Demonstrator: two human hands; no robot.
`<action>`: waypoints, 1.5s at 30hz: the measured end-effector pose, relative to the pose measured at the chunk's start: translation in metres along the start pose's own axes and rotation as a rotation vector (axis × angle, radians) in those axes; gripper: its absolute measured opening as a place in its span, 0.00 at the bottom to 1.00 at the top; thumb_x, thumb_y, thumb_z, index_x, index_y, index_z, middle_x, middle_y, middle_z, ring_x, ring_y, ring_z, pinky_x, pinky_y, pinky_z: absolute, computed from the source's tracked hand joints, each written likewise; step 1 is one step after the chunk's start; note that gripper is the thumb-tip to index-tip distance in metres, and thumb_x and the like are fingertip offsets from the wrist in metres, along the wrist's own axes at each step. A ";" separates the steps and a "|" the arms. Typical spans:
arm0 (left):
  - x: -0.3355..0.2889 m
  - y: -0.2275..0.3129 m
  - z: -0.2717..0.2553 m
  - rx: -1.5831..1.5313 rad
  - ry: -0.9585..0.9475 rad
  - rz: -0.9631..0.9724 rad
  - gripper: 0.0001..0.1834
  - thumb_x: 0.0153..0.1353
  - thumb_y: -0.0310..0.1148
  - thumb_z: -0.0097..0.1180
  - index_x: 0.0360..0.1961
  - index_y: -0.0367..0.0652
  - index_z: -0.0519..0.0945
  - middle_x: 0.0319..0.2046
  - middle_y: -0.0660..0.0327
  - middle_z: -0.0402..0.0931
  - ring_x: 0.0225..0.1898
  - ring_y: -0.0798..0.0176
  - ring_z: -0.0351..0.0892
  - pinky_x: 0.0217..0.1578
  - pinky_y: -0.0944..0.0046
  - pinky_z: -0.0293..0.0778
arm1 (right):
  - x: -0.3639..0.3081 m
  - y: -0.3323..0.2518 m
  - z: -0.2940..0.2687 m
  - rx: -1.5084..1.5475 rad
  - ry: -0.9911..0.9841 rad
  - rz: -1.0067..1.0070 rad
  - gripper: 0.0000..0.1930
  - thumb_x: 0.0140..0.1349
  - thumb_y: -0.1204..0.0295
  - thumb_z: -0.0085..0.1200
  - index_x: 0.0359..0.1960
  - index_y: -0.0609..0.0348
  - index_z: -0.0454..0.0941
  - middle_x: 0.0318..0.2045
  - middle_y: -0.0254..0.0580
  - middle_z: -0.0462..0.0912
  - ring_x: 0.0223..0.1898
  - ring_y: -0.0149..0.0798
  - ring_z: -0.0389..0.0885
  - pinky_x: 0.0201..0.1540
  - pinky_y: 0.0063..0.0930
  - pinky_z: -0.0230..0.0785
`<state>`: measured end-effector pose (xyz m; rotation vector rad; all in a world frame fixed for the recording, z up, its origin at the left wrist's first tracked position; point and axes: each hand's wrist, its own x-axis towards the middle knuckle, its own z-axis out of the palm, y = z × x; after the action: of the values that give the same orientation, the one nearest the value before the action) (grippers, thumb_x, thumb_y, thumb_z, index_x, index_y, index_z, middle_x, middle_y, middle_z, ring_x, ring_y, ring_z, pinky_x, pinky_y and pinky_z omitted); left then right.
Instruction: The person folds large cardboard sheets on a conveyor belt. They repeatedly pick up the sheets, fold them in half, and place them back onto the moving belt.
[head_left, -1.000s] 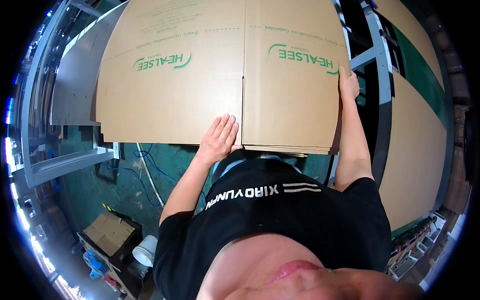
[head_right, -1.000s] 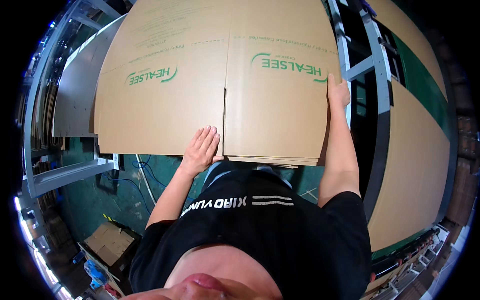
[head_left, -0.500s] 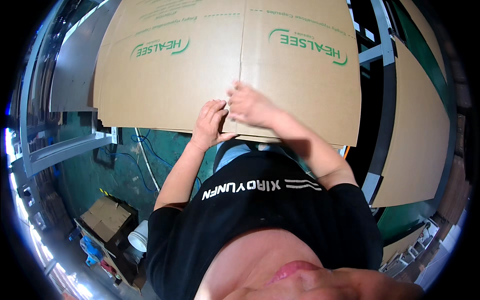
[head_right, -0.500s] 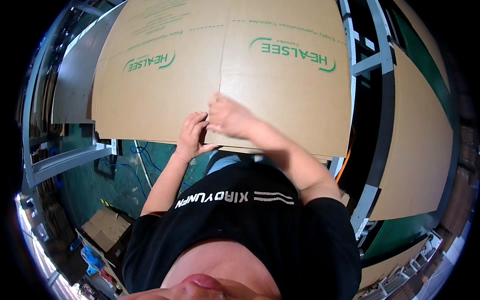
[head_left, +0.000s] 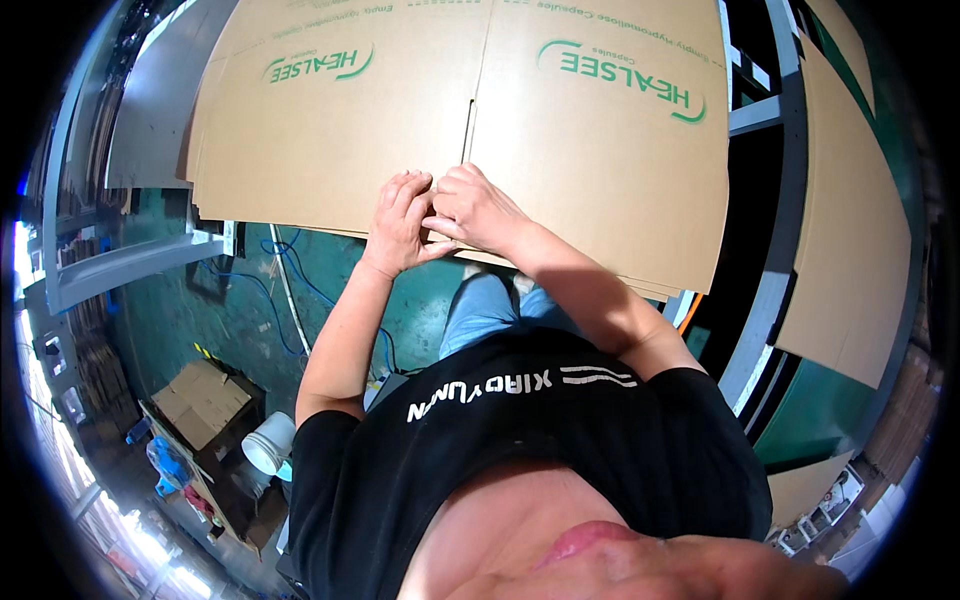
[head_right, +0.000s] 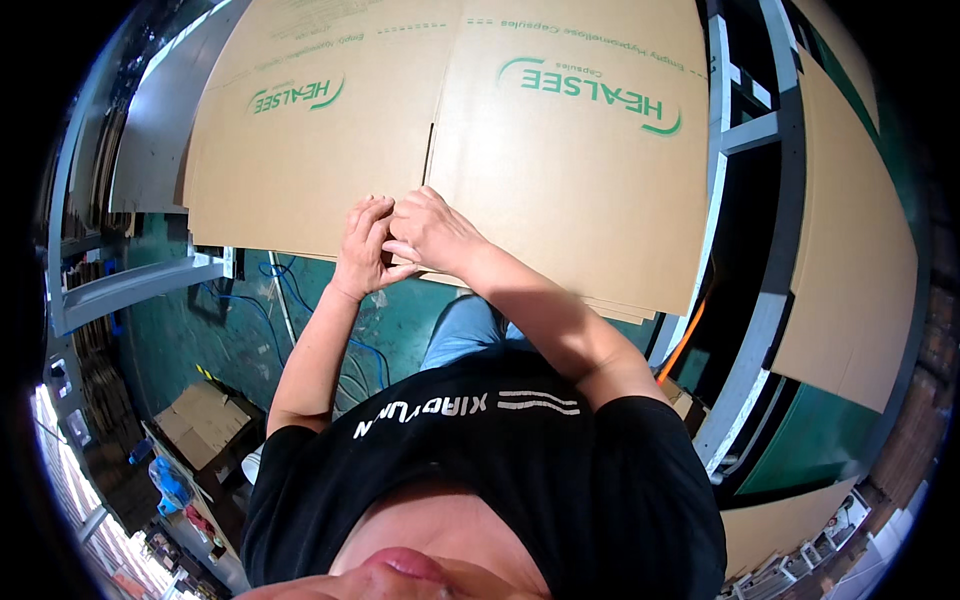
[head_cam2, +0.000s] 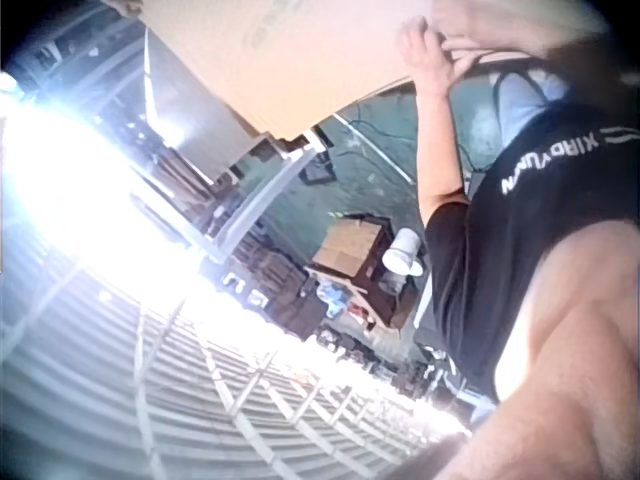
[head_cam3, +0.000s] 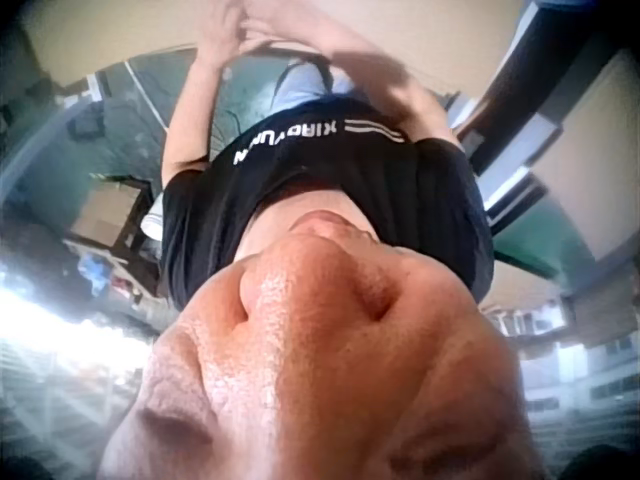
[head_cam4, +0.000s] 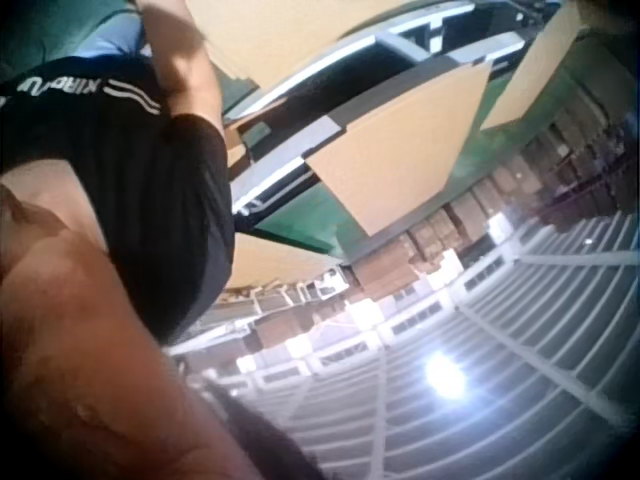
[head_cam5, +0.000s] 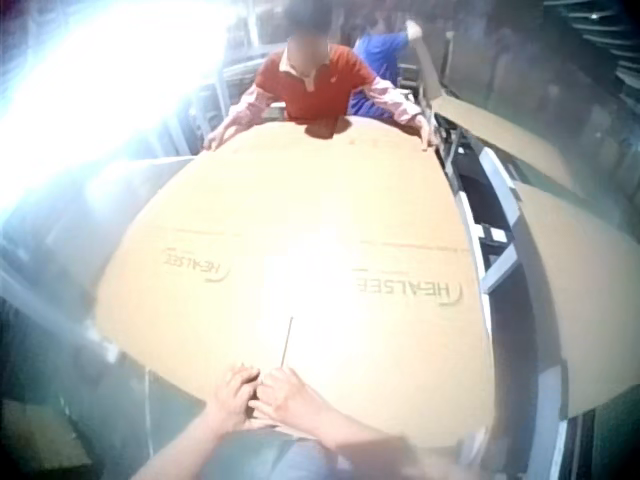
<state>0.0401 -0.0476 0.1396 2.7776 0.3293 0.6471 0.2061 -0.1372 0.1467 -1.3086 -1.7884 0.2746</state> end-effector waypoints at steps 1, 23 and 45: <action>0.001 0.001 -0.003 -0.009 -0.018 0.005 0.38 0.47 0.60 0.60 0.49 0.39 0.72 0.54 0.51 0.68 0.57 0.47 0.65 0.61 0.43 0.59 | 0.002 -0.001 -0.002 0.048 0.029 0.006 0.08 0.47 0.71 0.62 0.22 0.57 0.74 0.23 0.39 0.71 0.32 0.42 0.72 0.43 0.34 0.65; -0.011 0.002 -0.002 0.027 -0.210 0.288 0.32 0.49 0.37 0.65 0.57 0.46 0.71 0.62 0.55 0.64 0.64 0.44 0.59 0.63 0.37 0.53 | -0.177 0.003 -0.197 -0.681 0.654 1.528 0.34 0.46 0.43 0.61 0.49 0.53 0.76 0.43 0.50 0.82 0.46 0.52 0.80 0.49 0.42 0.71; -0.009 -0.007 0.004 0.085 -0.221 0.414 0.32 0.49 0.35 0.65 0.56 0.41 0.70 0.59 0.50 0.66 0.62 0.41 0.63 0.63 0.42 0.58 | -0.182 0.006 -0.188 -0.564 0.589 1.605 0.38 0.47 0.43 0.59 0.54 0.57 0.68 0.48 0.50 0.78 0.47 0.50 0.79 0.48 0.43 0.72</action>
<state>0.0332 -0.0443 0.1306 2.9864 -0.2766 0.4089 0.3614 -0.3475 0.1606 -2.6291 0.0164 0.1727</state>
